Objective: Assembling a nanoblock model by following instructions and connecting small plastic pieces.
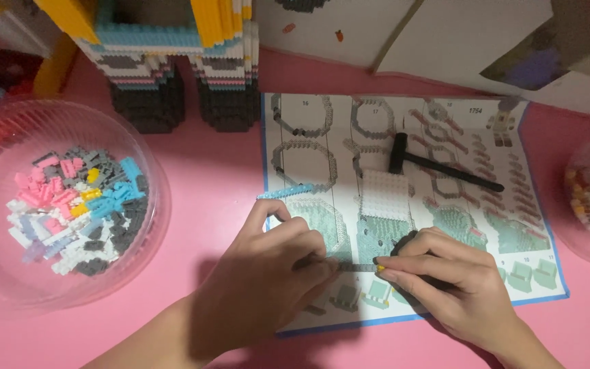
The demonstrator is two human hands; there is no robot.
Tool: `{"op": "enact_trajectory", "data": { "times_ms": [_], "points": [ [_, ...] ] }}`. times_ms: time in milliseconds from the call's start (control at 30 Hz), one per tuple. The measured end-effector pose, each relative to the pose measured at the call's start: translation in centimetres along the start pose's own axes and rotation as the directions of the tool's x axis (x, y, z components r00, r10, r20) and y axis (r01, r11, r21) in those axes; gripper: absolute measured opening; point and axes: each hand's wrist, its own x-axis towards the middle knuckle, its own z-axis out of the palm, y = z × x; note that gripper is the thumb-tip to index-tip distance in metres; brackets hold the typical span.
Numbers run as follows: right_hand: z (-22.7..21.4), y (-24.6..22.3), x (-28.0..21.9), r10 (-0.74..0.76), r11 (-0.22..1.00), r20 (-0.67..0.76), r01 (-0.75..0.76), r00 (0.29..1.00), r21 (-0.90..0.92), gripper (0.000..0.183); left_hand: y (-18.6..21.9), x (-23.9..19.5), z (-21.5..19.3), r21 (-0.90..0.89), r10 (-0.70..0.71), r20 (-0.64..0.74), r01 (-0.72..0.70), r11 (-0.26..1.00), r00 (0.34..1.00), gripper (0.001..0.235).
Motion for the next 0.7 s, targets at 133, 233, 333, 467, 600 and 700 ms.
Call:
{"op": "enact_trajectory", "data": {
  "times_ms": [133, 233, 333, 467, 600, 700],
  "points": [
    [0.0, 0.1, 0.0, -0.004, 1.0, 0.018, 0.004, 1.0, -0.018, 0.018, -0.1, 0.0, -0.1, -0.018, 0.019, -0.004, -0.019, 1.0, 1.0, 0.031],
    [0.0, 0.0, 0.1, -0.01, 0.999, 0.023, 0.011, 1.0, -0.03, 0.017, -0.1, -0.1, 0.1, -0.02, 0.012, -0.008, -0.012, 1.0, 1.0, 0.029],
    [0.1, -0.4, 0.4, -0.022, 0.999, 0.024, 0.023, 0.999, -0.047, 0.015, -0.1, -0.2, 0.1, 0.0, 0.018, 0.001, -0.018, 1.0, 1.0, 0.027],
    [0.2, -0.9, 0.7, -0.066, 0.991, 0.036, 0.069, 0.997, -0.11, 0.012, -0.2, -0.3, 0.1, -0.001, 0.03, 0.012, -0.03, 1.0, 0.999, 0.027],
    [0.4, -1.4, 0.9, -0.099, 0.982, 0.036, 0.103, 0.994, -0.155, 0.012, 0.0, -0.2, -0.1, 0.003, 0.031, 0.002, -0.031, 1.0, 1.0, 0.028],
    [0.1, -1.9, 1.2, -0.151, 0.956, 0.08, 0.166, 0.985, -0.242, 0.012, 0.0, 0.0, -0.2, 0.034, 0.043, 0.033, -0.044, 0.998, 0.999, 0.025]
  ]
}}
